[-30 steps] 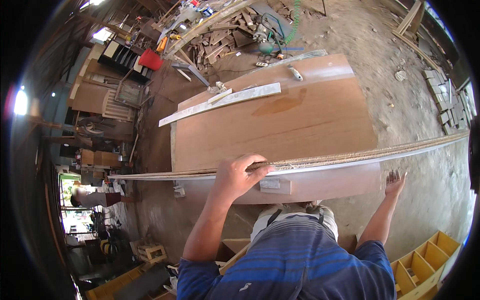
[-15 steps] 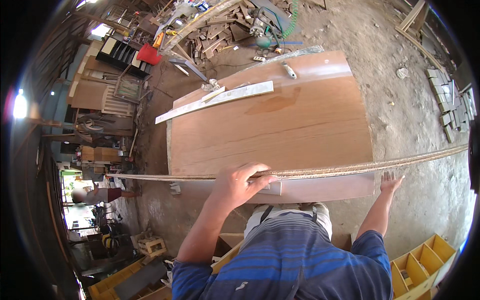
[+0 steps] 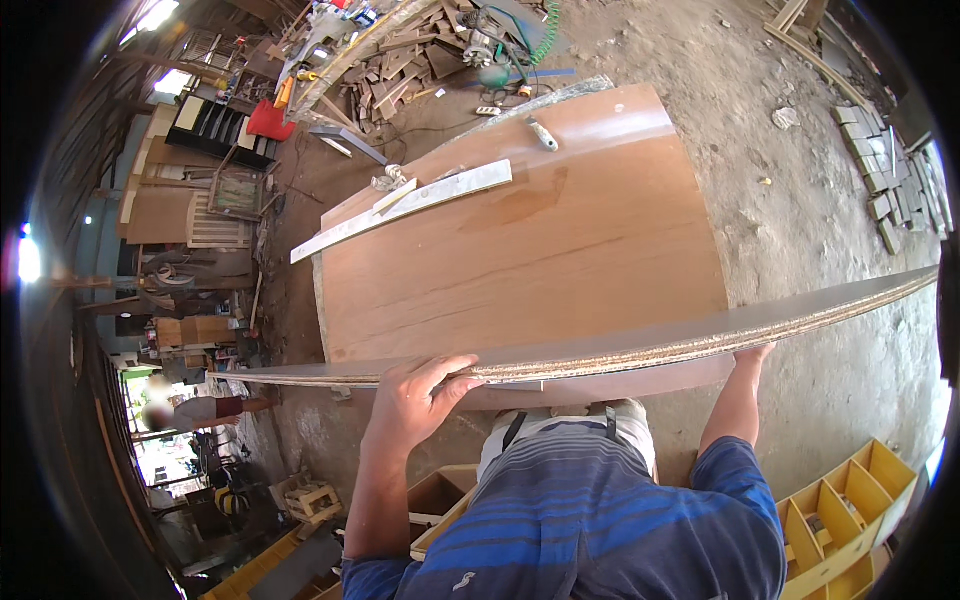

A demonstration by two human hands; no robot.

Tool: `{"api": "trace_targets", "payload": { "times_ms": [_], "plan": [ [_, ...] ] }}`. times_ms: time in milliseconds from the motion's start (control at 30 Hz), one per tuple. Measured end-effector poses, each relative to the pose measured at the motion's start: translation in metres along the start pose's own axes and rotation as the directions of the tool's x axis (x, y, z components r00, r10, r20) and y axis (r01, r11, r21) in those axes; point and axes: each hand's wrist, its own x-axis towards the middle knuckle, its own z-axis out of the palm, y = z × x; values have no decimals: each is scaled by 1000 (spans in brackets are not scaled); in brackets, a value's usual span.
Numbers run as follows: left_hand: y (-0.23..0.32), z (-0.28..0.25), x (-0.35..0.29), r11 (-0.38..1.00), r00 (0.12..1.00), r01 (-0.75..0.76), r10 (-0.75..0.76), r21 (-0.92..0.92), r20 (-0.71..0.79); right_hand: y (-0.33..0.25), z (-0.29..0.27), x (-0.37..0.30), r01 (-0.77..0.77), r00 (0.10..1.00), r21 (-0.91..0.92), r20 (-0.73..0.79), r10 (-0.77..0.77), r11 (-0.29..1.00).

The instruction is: The person picks up a grey U-shaped furniture component, wipes it with a cloth, and applies white paint to the surfaces using a spray gun.

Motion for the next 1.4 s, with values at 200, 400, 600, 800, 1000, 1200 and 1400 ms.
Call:
{"api": "trace_targets", "payload": {
  "times_ms": [200,400,600,800,1000,1200,1400],
  "plan": [
    [16,-7,5,997,997,66,-63,-50,42,3,-1,9,-53,998,19,26,53,998],
    [28,9,17,994,1000,-17,18,-111,9,8,5,11,-87,995,23,45,86,996],
    [18,18,21,994,995,-101,101,-44,-8,16,5,10,-115,991,57,75,111,992],
    [19,27,16,998,996,-66,65,-13,-61,9,4,5,-124,987,101,114,112,987],
    [19,31,16,991,989,-105,113,85,-93,7,13,-19,-78,991,90,115,68,993],
    [10,35,10,968,962,-208,228,142,-150,0,29,-37,-114,993,128,51,109,985],
    [17,25,10,966,960,-207,231,155,-157,-2,21,-40,-83,993,149,98,69,985]
  ]
}}
